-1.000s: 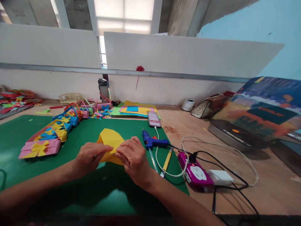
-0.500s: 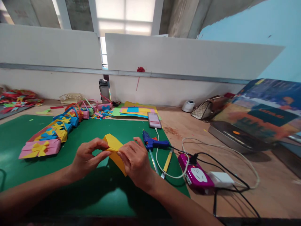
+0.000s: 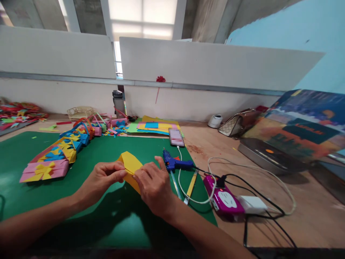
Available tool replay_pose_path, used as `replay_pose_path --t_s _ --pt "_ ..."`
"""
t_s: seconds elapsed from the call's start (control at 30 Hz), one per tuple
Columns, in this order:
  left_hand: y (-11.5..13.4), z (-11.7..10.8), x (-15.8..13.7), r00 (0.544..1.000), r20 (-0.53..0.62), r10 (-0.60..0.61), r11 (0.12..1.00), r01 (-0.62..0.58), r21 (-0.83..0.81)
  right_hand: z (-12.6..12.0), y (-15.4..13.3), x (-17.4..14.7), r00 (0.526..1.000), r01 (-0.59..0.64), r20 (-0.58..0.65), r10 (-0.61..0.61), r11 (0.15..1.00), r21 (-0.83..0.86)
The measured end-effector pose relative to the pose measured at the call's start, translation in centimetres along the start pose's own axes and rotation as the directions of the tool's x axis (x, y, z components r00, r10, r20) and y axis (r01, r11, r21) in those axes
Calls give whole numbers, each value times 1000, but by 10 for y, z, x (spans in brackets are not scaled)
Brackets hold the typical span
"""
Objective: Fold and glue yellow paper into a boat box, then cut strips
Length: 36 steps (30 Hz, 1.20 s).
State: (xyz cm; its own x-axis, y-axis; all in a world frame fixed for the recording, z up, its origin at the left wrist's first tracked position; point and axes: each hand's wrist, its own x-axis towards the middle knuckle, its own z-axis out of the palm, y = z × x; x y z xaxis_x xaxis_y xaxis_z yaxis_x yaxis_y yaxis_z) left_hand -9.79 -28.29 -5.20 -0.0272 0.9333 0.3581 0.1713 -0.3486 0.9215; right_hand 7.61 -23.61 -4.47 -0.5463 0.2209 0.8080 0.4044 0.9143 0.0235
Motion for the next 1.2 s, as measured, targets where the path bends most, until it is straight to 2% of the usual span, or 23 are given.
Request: replay_pose_path --t_s 0.2,0.4,0.47,0.57,0.67,0.77,0.9,1.03,1.13,1.2 --pt "-6 1 0 988 -73 134 991 -135 -5 1 -1 -1 997 -77 28 75 993 84" --pt "-7 2 -2 976 -115 186 977 -171 126 0 -3 -1 998 -70 11 69 995 67" --pt "-7 1 -1 950 -139 279 947 -249 203 -1 -4 -1 999 -52 10 52 998 38" --pt "-6 -2 1 879 -43 475 842 -439 313 -2 -4 0 1000 -18 19 18 1000 -7" --pt "-7 -5 4 821 78 565 762 -556 331 -3 -5 1 999 -3 34 4 999 -37" --pt "-8 -7 6 794 104 599 712 -588 384 -3 -5 1 999 7 52 -5 999 -48" --pt "-10 -8 7 788 119 604 655 -576 489 -3 -4 1 996 7 84 -3 999 -50" --pt "-6 -11 8 753 126 646 570 -586 576 -4 -4 0 995 -16 102 20 999 -39" --pt "-1 -13 10 718 176 673 516 -627 583 -4 -5 0 995 -23 98 26 999 -36" --pt "1 -13 12 696 205 689 514 -668 538 -5 -5 0 995 -28 97 31 999 -36"
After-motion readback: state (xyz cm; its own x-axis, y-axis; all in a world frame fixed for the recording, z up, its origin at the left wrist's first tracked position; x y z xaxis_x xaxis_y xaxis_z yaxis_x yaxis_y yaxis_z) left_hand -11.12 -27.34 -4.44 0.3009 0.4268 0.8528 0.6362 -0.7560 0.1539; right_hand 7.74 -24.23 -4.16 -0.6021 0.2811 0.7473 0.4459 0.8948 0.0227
